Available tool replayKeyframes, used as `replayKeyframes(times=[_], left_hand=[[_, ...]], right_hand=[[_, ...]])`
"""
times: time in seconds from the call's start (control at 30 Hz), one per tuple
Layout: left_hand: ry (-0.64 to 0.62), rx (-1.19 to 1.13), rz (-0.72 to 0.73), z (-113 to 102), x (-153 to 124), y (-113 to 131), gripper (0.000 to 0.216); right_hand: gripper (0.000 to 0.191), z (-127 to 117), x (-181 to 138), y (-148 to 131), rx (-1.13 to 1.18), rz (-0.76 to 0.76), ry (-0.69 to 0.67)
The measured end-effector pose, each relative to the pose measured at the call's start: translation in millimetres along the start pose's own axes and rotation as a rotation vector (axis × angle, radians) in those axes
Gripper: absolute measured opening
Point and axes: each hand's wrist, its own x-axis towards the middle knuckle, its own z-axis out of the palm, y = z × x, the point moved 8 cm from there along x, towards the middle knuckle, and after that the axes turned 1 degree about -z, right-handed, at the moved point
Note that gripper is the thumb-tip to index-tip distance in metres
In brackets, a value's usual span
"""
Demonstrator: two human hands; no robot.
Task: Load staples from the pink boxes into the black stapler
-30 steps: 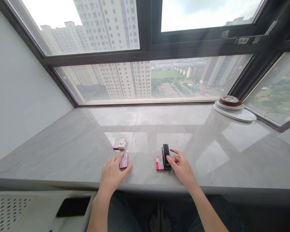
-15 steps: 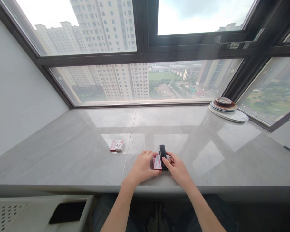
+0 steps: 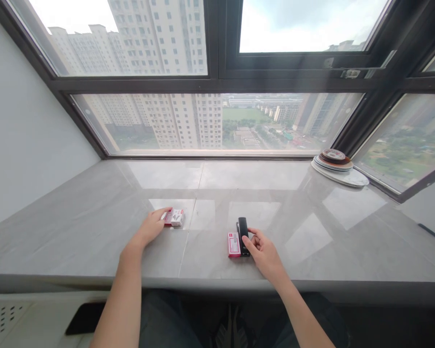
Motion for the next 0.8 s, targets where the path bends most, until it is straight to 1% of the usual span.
replayKeyframes(times=[0.07, 0.13, 0.17, 0.23, 0.3, 0.37, 0.4, 0.43, 0.47, 0.53, 0.6, 0.67, 0.73, 0.8], left_hand=[[-0.078, 0.057, 0.032, 5.3, -16.0, -11.4, 0.060], [-0.086, 0.105, 0.071, 8.5, -43.3, -5.5, 0.062], [-0.086, 0.119, 0.085, 10.4, -58.6, 4.0, 0.059], [-0.125, 0.123, 0.128, 19.0, -87.6, 37.0, 0.049], [-0.217, 0.060, 0.236, 34.8, -110.6, 87.3, 0.042], [-0.188, -0.028, 0.359, 44.7, -122.1, 140.5, 0.043], [-0.175, -0.059, 0.411, 51.0, -124.2, 163.0, 0.044], [-0.180, -0.092, 0.456, 59.1, -124.6, 181.3, 0.044], [-0.186, -0.115, 0.487, 67.6, -123.4, 194.3, 0.045], [-0.218, -0.166, 0.508, 84.8, -118.7, 205.3, 0.050], [-0.259, -0.220, 0.490, 99.6, -114.1, 202.9, 0.057], [-0.293, -0.266, 0.468, 109.4, -112.3, 197.8, 0.064], [-0.302, -0.289, 0.471, 112.3, -113.3, 196.8, 0.068], [-0.294, -0.293, 0.506, 108.2, -114.5, 198.7, 0.078]], right_hand=[[0.065, 0.7, -0.5, -0.3, -0.001, 0.009, 0.001], [0.067, 1.8, -0.3, -0.1, -0.011, 0.009, 0.006], [0.067, 2.3, -0.1, 0.1, -0.017, 0.003, 0.009], [0.064, 4.0, 0.7, 0.8, -0.028, -0.011, 0.004], [0.061, 5.5, 1.4, 1.8, -0.029, -0.021, -0.009], [0.060, 6.1, 1.8, 2.4, -0.024, -0.030, -0.018], [0.060, 6.0, 1.8, 2.4, -0.021, -0.036, -0.020], [0.060, 5.7, 1.6, 2.2, -0.019, -0.043, -0.020], [0.060, 5.3, 1.2, 1.9, -0.019, -0.049, -0.020], [0.059, 4.6, 0.3, 1.3, -0.021, -0.057, -0.018], [0.059, 4.4, -0.4, 0.4, -0.026, -0.061, -0.019], [0.059, 4.3, -0.7, -1.6, -0.036, -0.066, -0.017], [0.060, 3.2, -1.3, -4.1, -0.043, -0.065, -0.009], [0.064, 0.2, -3.8, -4.1, -0.022, -0.026, 0.005]])
